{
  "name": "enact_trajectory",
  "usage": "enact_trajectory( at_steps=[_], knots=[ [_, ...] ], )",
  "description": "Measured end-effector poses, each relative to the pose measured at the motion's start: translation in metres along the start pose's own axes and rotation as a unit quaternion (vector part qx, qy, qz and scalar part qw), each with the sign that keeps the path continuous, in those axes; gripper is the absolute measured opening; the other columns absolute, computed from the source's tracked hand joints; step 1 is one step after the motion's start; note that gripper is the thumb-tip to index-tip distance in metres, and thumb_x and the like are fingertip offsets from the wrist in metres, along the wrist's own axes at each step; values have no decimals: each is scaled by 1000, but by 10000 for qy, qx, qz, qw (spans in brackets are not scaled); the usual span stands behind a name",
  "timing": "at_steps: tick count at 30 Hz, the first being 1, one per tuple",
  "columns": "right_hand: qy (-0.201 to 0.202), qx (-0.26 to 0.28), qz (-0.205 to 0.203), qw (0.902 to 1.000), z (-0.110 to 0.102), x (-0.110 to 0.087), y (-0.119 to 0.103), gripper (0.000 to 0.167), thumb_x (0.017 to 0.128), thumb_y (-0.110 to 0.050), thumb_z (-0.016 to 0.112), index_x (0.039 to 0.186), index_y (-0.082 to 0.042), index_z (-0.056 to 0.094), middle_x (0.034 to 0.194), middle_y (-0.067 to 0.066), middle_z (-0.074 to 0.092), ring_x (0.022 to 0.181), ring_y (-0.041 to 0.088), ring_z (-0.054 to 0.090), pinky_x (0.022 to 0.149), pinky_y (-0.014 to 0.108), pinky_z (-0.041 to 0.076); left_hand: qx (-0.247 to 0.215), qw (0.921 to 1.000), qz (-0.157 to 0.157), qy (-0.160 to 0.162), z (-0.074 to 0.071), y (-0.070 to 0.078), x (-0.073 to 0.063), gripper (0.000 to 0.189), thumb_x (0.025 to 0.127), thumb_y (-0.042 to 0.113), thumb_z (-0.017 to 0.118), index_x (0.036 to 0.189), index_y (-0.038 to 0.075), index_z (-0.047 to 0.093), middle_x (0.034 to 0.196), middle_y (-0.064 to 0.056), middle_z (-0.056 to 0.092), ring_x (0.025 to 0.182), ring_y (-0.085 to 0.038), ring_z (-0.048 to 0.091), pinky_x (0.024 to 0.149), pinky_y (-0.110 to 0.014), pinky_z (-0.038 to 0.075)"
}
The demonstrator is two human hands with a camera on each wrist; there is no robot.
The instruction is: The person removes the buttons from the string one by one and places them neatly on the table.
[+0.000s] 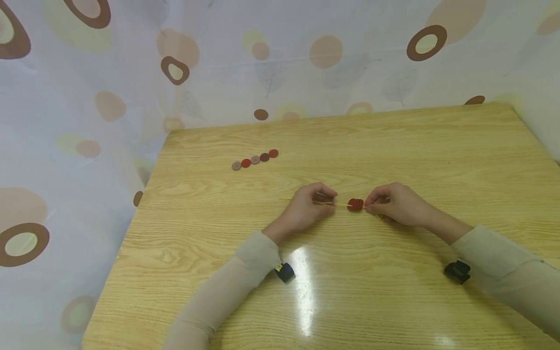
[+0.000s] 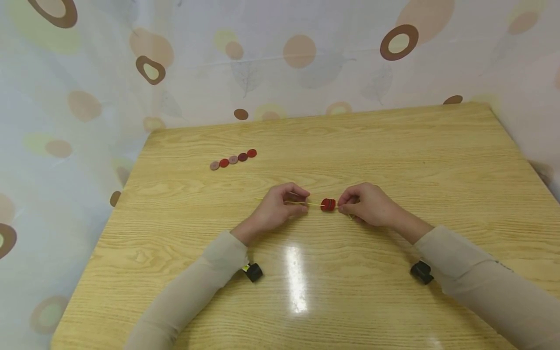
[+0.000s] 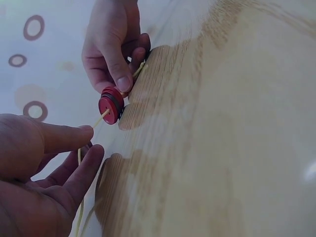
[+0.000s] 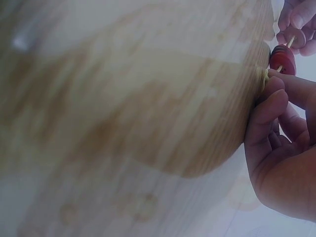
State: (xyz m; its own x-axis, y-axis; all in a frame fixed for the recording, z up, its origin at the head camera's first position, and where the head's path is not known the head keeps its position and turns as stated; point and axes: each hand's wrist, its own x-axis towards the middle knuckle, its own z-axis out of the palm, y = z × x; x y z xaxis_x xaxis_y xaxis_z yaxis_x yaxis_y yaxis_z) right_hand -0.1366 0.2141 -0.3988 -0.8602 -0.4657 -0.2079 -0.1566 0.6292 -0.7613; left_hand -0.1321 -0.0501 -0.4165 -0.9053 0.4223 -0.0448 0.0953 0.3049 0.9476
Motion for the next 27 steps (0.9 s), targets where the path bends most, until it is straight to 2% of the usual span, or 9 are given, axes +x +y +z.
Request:
enact_trajectory(
  at_steps=[16, 27],
  knots=[
    [-26, 35, -56, 10000, 0, 0, 0, 12, 96, -13, 69, 101, -2, 71, 83, 2, 68, 61, 16, 59, 52, 28, 50, -30, 10000, -50, 40, -3, -3, -1, 24, 90, -2, 72, 114, 2, 68, 109, -5, 71, 102, -12, 66, 89, -24, 52],
    [-35, 90, -90, 9999, 0, -1, 0, 12, 96, -12, 69, 101, -1, 71, 82, 3, 67, 60, 16, 58, 51, 27, 49, 43, 10000, 41, 58, -8, -5, -3, 24, 90, -2, 72, 113, 2, 68, 110, -4, 70, 104, -14, 66, 90, -26, 53]
  ],
)
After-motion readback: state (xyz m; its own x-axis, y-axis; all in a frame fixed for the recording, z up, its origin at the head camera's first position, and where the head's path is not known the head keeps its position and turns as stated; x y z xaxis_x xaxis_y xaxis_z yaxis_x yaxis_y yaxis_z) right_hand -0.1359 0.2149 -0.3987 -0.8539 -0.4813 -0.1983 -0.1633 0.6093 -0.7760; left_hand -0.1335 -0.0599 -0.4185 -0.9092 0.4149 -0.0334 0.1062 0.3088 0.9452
